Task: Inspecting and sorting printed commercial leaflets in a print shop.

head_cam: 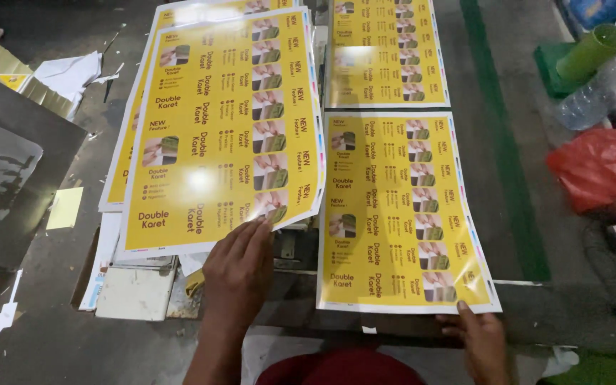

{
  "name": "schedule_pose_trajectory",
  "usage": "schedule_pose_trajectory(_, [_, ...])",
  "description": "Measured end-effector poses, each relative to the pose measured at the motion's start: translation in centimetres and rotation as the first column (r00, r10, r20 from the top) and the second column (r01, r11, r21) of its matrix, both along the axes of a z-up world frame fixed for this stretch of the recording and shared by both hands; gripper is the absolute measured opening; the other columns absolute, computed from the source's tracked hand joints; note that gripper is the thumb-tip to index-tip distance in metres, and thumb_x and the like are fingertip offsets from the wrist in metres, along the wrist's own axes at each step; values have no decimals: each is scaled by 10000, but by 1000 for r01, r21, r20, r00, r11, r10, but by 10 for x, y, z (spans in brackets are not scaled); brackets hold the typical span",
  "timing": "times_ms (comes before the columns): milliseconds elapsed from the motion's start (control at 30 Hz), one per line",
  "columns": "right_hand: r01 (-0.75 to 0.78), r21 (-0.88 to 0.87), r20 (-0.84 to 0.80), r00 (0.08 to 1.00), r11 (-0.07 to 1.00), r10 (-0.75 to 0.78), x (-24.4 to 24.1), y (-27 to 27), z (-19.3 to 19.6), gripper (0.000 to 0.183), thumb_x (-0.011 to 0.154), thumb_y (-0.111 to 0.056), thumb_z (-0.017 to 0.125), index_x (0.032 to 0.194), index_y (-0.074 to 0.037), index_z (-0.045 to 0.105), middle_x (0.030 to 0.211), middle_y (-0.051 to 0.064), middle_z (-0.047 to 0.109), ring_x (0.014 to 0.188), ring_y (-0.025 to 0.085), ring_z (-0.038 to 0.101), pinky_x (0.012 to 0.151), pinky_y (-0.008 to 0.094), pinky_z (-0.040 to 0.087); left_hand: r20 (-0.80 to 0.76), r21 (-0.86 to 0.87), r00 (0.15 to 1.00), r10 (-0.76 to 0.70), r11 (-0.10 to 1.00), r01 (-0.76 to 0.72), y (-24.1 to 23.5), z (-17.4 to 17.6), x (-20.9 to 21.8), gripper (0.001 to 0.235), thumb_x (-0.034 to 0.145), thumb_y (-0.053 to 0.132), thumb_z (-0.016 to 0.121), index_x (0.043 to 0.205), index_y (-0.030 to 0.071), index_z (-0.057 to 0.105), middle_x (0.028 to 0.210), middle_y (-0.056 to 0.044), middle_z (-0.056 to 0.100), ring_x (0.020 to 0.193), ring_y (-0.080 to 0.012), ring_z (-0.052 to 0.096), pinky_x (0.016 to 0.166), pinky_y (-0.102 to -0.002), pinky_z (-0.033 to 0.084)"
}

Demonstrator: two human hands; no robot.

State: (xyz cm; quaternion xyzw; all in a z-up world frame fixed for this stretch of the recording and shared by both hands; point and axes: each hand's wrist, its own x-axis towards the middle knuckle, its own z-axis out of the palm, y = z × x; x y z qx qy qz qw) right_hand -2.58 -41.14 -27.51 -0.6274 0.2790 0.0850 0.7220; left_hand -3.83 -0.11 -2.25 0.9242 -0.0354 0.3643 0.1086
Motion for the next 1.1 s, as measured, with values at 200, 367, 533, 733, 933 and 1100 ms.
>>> schedule_pose_trajectory(200, [-38,51,130,991,998,31,54,11,-17,325,1071,-146,572,1286,90,512,964,265,679,816,346,716,598,376,527,27,-28,999,-23,999,24,2,-7,3,228,896,29,707,1124,18,698,1111,-116,755,994,-285,730,834,-398,553])
schedule_pose_trajectory(367, [-57,59,82,995,997,52,42,19,13,457,1083,-109,476,1522,3,411,1143,283,687,889,327,663,649,378,488,45,-16,999,-6,1000,7,2,-6,-7,241,893,26,720,1134,17,715,1130,-113,767,1050,-282,741,867,-396,561])
schedule_pose_trajectory(533, [-94,33,-79,992,995,96,21,56,81,530,1071,-67,435,1601,-53,424,1166,284,685,930,339,626,742,421,463,61,-18,990,-131,991,132,-14,-28,-6,238,849,84,756,1084,47,746,1116,-100,774,1025,-266,745,830,-387,578])
schedule_pose_trajectory(733, [-420,163,231,896,893,379,12,81,40,509,946,17,589,1455,37,584,1092,268,774,784,306,715,639,359,546,-33,-80,897,-441,896,437,-74,-35,-4,259,889,130,732,1119,14,699,1230,-141,709,1161,-304,666,981,-441,476])
schedule_pose_trajectory(933, [-399,234,386,875,886,292,10,90,19,390,988,-46,540,1328,128,622,1208,228,725,1022,247,637,915,358,499,-148,-91,817,-557,830,550,-104,-40,-11,360,926,160,618,1233,-27,650,1368,-190,625,1299,-375,567,1085,-513,380])
schedule_pose_trajectory(1100, [-112,311,268,963,944,26,14,75,60,311,1034,-90,560,1241,141,588,935,257,692,653,284,637,535,381,543,-169,-139,842,-512,858,494,-88,-23,-15,347,967,217,695,1230,-9,689,1316,-167,680,1340,-348,560,1117,-500,373])
